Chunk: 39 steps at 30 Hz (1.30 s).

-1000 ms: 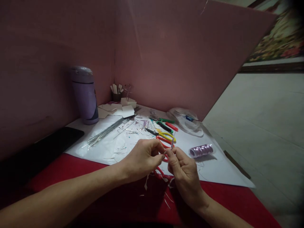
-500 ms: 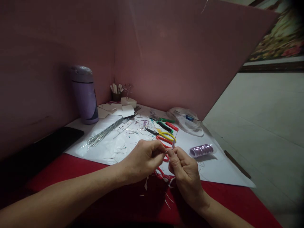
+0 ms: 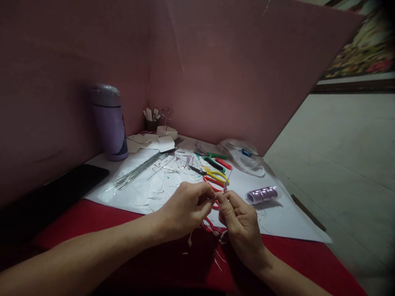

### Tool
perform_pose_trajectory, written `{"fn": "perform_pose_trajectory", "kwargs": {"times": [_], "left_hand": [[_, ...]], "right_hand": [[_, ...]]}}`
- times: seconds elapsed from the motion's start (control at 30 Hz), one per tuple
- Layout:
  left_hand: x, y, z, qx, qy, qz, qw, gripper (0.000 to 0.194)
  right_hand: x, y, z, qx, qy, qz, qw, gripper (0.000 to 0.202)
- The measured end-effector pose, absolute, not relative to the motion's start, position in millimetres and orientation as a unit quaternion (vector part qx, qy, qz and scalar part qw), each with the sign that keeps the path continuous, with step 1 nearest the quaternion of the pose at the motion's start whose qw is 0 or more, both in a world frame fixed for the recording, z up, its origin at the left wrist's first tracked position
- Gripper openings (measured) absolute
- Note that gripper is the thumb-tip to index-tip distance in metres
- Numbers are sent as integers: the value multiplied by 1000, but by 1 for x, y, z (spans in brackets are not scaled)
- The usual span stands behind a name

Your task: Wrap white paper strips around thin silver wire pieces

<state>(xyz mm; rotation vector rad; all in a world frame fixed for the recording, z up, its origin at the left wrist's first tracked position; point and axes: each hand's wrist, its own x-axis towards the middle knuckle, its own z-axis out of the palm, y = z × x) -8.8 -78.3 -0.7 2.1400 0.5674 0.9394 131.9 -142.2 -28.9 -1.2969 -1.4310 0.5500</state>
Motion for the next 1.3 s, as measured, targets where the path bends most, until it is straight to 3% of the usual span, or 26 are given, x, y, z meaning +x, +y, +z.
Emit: {"fn": "perform_pose_trajectory", "kwargs": {"times": [0.2, 0.63, 0.97, 1.3], "left_hand": [[-6, -78, 1, 782, 257, 360, 440, 11], [-7, -81, 2, 783, 227, 354, 457, 23], [-6, -81, 8, 717, 234, 341, 560, 17], [-8, -79, 9, 768, 269, 319, 486, 20]], "right_hand": [[131, -142, -26, -541, -605, 221, 540, 26], [131, -142, -26, -538, -603, 223, 545, 27], [131, -143, -25, -531, -604, 209, 556, 25], [132, -140, -29, -535, -615, 201, 544, 27]]}}
